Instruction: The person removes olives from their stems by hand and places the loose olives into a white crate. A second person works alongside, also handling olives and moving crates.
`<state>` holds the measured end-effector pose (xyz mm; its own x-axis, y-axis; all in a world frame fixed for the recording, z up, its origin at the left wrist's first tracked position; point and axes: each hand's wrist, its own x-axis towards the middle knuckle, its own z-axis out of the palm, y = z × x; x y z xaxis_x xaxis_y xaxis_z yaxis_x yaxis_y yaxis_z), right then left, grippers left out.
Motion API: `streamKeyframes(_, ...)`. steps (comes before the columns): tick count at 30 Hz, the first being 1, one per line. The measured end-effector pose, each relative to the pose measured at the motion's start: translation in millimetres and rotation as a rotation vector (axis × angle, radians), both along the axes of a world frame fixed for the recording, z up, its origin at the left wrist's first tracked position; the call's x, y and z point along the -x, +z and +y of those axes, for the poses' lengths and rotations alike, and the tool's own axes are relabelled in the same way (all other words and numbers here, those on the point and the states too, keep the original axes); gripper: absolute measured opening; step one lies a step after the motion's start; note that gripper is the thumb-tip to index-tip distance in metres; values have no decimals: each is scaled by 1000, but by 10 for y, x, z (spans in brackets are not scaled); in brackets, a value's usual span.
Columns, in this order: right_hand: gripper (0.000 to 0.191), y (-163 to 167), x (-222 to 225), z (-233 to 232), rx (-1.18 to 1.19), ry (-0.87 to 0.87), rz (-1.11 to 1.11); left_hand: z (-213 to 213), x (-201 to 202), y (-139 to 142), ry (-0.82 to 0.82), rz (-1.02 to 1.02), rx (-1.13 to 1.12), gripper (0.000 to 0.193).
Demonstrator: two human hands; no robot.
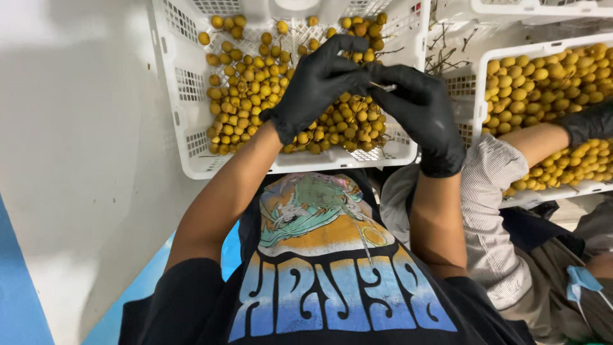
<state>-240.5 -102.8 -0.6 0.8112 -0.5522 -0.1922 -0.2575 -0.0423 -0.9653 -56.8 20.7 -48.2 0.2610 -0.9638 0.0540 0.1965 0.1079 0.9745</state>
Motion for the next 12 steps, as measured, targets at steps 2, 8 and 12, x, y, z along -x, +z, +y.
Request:
streamKeyframes(2, 18, -90, 133, 24, 9, -92, -31, -50, 12, 5, -65, 10, 64, 53)
streamKeyframes(8, 35, -295, 556, -460, 1078, -140, 290, 221, -759, -429, 238, -438, -168, 40)
streamKeyframes(12, 31, -921, 518, -715, 598, -205, 205, 651, -1064, -998, 717, -229, -332, 41)
